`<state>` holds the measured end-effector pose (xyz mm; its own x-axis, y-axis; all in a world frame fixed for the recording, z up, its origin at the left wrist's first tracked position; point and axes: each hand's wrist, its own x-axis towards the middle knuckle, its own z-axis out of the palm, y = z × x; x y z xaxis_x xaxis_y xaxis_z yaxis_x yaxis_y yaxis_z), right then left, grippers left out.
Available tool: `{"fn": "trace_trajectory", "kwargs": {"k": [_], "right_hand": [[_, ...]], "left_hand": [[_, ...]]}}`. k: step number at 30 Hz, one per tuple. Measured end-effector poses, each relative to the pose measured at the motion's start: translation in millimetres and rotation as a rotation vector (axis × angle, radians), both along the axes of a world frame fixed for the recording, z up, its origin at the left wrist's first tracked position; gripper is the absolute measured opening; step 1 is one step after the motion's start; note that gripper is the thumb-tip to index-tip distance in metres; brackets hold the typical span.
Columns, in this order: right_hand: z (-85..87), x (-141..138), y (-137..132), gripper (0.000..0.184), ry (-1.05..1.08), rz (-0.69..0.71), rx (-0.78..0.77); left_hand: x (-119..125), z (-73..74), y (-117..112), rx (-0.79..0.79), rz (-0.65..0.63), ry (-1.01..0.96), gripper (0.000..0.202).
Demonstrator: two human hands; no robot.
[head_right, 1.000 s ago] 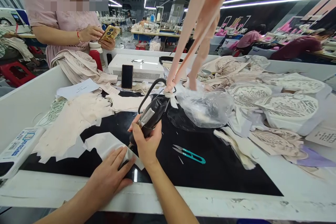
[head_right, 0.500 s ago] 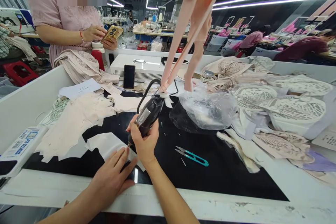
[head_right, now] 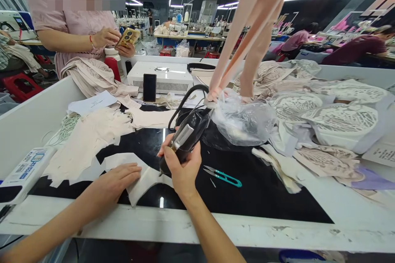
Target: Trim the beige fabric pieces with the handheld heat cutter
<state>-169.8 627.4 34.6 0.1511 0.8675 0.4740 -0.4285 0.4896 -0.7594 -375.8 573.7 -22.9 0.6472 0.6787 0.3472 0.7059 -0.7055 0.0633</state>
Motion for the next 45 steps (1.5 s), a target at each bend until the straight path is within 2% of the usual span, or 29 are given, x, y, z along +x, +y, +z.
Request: {"fn": "trace_trajectory", "kwargs": {"k": [4, 9, 14, 18, 20, 22, 26, 29, 36, 40, 45], "right_hand": [[-1.0, 6, -13, 0.036, 0.011, 0.012, -0.025], [-1.0, 12, -27, 0.037, 0.04, 0.032, -0.023], [-3.5, 18, -33, 0.037, 0.033, 0.02, -0.006], [-7.7, 20, -33, 0.036, 0.034, -0.01, -0.003], [-9.4, 19, -32, 0.036, 0.035, -0.014, -0.003], [-10.7, 18, -31, 0.036, 0.038, -0.009, -0.006], [-13.6, 14, -31, 0.036, 0.035, -0.002, -0.012], [-15.9, 12, -32, 0.037, 0.02, -0.016, -0.022], [-16.8, 12, -34, 0.038, 0.001, -0.022, -0.026], [-17.3, 11, -34, 0.038, 0.007, -0.014, -0.027], [-17.4, 11, -33, 0.039, 0.009, -0.001, -0.015]], "left_hand": [[-1, -4.1, -1, -0.022, 0.03, 0.093, 0.058], [26, -4.5, -14, 0.043, 0.178, 0.203, 0.041], [38, -0.9, -23, -0.007, 0.22, 0.184, 0.028], [37, 5.0, -27, 0.065, 0.244, 0.165, 0.022], [37, 9.5, -28, 0.13, 0.213, 0.117, 0.025], [40, 14.9, -27, 0.164, 0.125, 0.057, 0.031], [51, 22.3, -21, 0.125, -0.126, -0.039, 0.03], [58, 18.9, -13, 0.102, -0.257, -0.062, 0.027], [48, 1.0, 2, 0.008, -0.271, -0.027, 0.03], [38, -0.6, 5, -0.023, -0.269, -0.027, 0.029], [37, -2.9, 6, 0.015, -0.269, -0.026, 0.026]]}}
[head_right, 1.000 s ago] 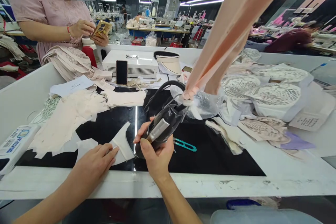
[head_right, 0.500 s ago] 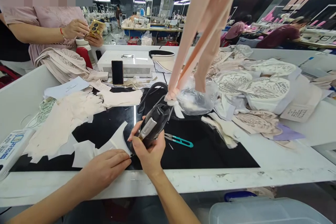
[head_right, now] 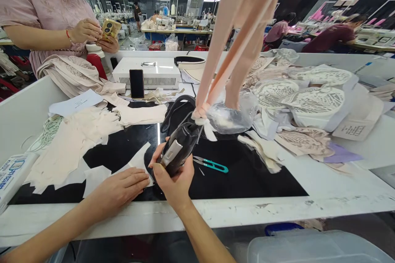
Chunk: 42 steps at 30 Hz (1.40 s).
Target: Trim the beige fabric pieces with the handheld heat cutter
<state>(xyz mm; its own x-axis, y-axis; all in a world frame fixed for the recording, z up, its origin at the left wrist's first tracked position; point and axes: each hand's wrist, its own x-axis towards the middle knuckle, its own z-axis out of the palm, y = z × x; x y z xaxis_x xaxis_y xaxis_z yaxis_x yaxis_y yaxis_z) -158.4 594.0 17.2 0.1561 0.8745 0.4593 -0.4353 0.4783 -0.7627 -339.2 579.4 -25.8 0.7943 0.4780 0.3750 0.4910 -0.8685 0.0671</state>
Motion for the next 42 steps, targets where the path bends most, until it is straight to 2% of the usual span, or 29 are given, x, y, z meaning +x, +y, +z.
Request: {"fn": "trace_trajectory", "kwargs": {"k": [11, 18, 26, 35, 42], "right_hand": [[1.4, 2, -1, 0.04, -0.028, -0.023, -0.028], [5.6, -2, 8, 0.04, 0.005, -0.072, -0.025], [2.7, -6, 11, 0.039, -0.004, -0.037, -0.022], [6.9, -10, 15, 0.036, 0.002, -0.085, -0.036], [1.7, -16, 23, 0.037, -0.014, -0.061, -0.034]], "left_hand": [[-3, -1.8, -1, -0.124, 0.075, -0.017, 0.026], [-2, -3.3, -2, -0.123, 0.089, -0.036, 0.027], [-2, -4.2, -3, -0.138, 0.088, -0.039, 0.029], [-1, -1.4, -4, -0.175, 0.103, -0.05, 0.028], [-2, -1.7, -2, -0.176, 0.111, -0.062, 0.027]]}}
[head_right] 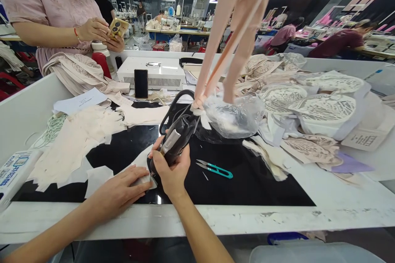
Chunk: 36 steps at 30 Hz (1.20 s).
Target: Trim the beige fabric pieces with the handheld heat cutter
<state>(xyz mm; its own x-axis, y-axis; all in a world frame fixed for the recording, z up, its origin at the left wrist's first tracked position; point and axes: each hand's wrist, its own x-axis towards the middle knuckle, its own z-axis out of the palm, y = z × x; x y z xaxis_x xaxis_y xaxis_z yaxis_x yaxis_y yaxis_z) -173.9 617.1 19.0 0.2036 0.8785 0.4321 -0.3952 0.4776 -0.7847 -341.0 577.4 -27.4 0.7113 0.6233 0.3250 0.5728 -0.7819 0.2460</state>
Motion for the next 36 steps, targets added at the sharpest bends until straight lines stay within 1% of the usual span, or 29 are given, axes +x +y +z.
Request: {"fn": "trace_trajectory", "kwargs": {"k": [3, 7, 9, 11, 13, 16, 19, 22, 27, 31, 36], "right_hand": [[-1.0, -1, -2, 0.034, -0.01, 0.012, 0.008], [0.3, 3, -11, 0.035, -0.015, 0.034, 0.005], [0.6, 6, -16, 0.036, -0.018, 0.052, 0.007], [0.5, 10, -21, 0.037, -0.009, 0.068, 0.017], [0.2, 12, -23, 0.038, 0.004, 0.074, 0.024], [-0.2, 12, -25, 0.037, 0.009, 0.068, 0.021], [-0.1, 12, -25, 0.038, 0.009, 0.069, 0.028], [0.3, 12, -26, 0.036, 0.009, 0.072, 0.038], [2.7, 11, -26, 0.035, 0.02, 0.072, 0.045], [4.3, 10, -26, 0.035, 0.037, 0.068, 0.035], [3.0, 10, -26, 0.037, 0.039, 0.076, 0.029]], "left_hand": [[2, -0.2, -4, -0.01, 0.01, 0.015, 0.028], [8, -0.8, -20, -0.002, 0.01, 0.043, 0.033], [10, 0.0, -29, 0.018, 0.012, 0.042, 0.034], [9, 2.2, -32, 0.061, 0.007, 0.018, 0.031], [7, 5.0, -28, 0.11, -0.016, -0.016, 0.027], [0, 7.7, -12, 0.138, -0.064, -0.034, 0.025], [-8, 6.2, 6, 0.128, -0.117, 0.005, 0.025], [-14, 2.1, 16, 0.129, -0.152, 0.039, 0.027], [-19, -1.0, 18, 0.131, -0.136, 0.055, 0.027], [-17, 3.5, 15, 0.107, -0.126, 0.105, 0.024], [-12, 7.4, 11, 0.155, -0.134, 0.147, 0.023]]}}
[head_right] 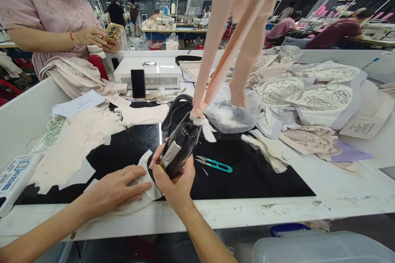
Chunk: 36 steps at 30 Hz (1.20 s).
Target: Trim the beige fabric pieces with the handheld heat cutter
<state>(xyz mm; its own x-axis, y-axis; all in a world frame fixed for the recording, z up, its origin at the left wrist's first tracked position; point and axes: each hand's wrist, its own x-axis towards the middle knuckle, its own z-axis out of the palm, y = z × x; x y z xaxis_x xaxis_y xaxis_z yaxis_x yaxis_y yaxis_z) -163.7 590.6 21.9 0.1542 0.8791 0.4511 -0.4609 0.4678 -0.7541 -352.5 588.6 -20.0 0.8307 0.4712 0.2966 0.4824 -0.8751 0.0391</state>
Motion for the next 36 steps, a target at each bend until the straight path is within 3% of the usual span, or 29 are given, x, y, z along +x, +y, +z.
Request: {"fn": "trace_trajectory", "kwargs": {"k": [30, 36], "right_hand": [[-2.1, -12, 21, 0.036, -0.018, -0.086, 0.001], [-6.5, -15, 21, 0.035, -0.032, -0.069, -0.033]], "left_hand": [[3, -9.2, -4, -0.007, 0.041, -0.062, 0.02], [4, -5.8, -9, -0.046, 0.058, -0.069, 0.022]]}}
